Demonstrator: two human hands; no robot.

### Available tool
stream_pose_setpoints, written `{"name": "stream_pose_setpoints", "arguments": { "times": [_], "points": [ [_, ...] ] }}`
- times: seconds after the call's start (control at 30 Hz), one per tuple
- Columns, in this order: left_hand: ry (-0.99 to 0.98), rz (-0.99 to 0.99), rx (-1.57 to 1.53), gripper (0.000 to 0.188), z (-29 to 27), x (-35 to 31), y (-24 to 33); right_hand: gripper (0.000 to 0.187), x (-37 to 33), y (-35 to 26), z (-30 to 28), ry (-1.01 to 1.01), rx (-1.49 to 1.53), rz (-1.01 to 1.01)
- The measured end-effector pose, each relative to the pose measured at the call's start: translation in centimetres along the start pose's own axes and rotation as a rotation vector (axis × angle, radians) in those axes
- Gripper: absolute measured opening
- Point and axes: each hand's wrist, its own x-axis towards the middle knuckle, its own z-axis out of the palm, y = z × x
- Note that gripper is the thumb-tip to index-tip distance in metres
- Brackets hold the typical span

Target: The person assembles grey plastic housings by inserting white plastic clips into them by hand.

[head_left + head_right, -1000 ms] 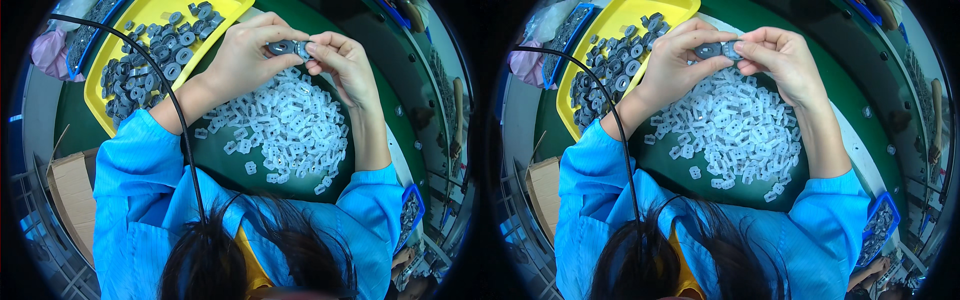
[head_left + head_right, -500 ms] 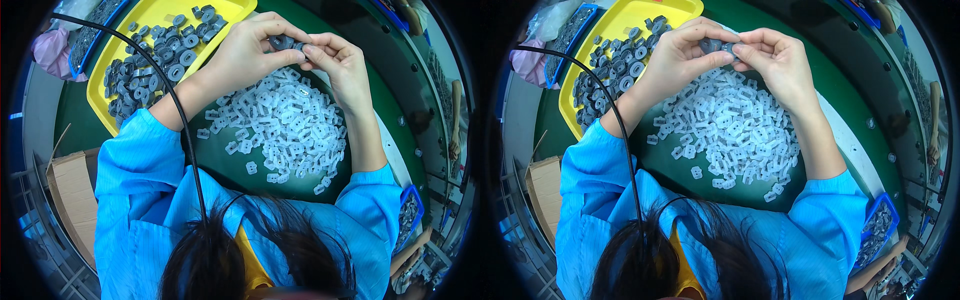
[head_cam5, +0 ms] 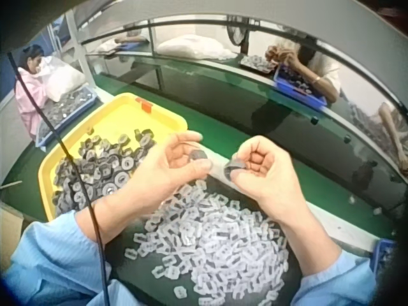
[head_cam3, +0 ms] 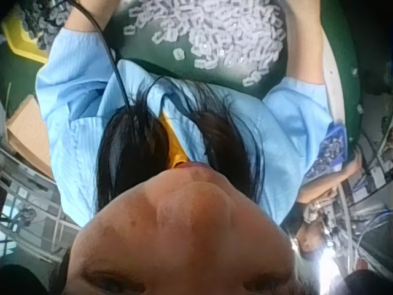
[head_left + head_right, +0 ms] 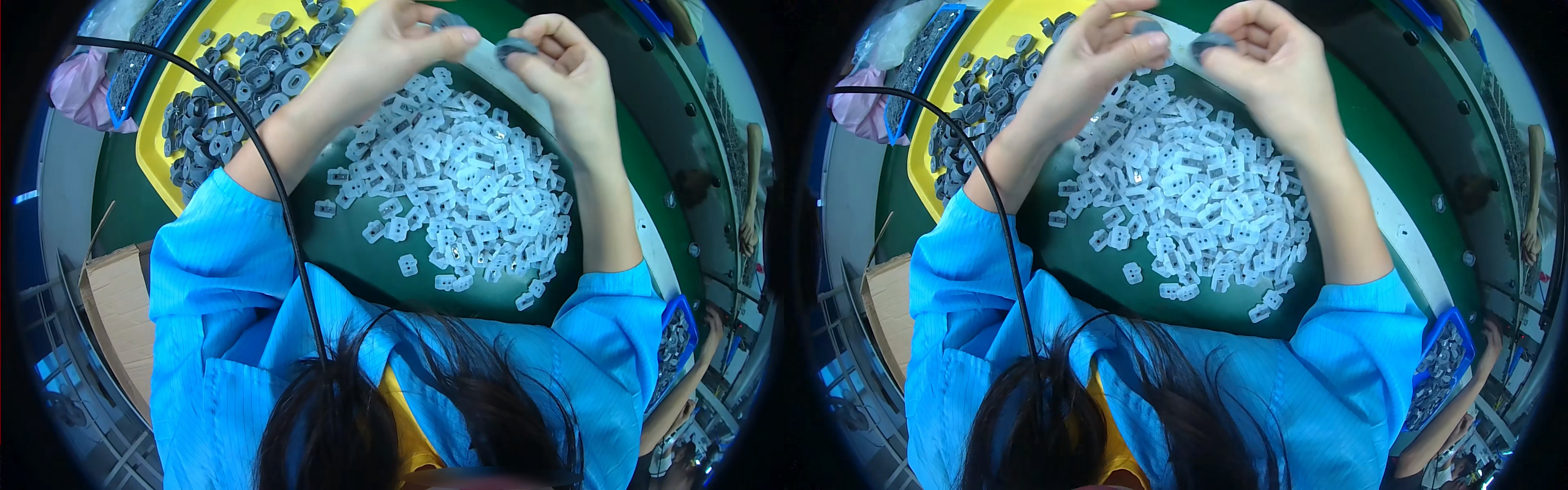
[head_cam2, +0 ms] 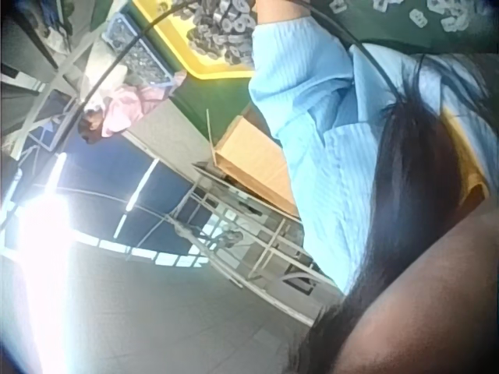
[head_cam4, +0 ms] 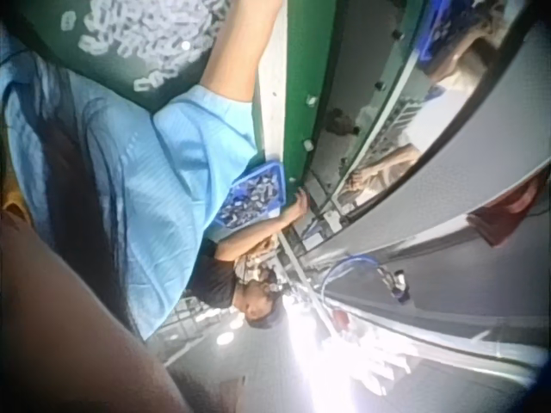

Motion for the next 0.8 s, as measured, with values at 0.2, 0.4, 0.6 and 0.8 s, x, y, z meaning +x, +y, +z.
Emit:
{"name": "stream_pose_setpoints", "arguments": {
  "times": [0.2,0.4,0.6,0.8],
  "points": [
    [0.188,-0.158,-0.335,0.03,-3.3,1.9,0.2,0.027,1.7,3.6,-9.8,0.249,-0.263,0.353],
    [0.108,-0.203,-0.485,0.035,-2.9,1.5,-0.6,0.021,1.3,3.1,-6.9,0.303,-1.048,-0.101],
    [0.01,-0.294,-0.571,0.032,-3.0,1.4,0.0,0.015,0.9,3.6,1.4,-0.164,-0.945,-0.352],
    [-0.039,-0.301,-0.617,0.031,-2.4,1.2,-0.3,0.014,1.2,1.6,0.3,-0.215,-0.635,0.241]
  ]
}}
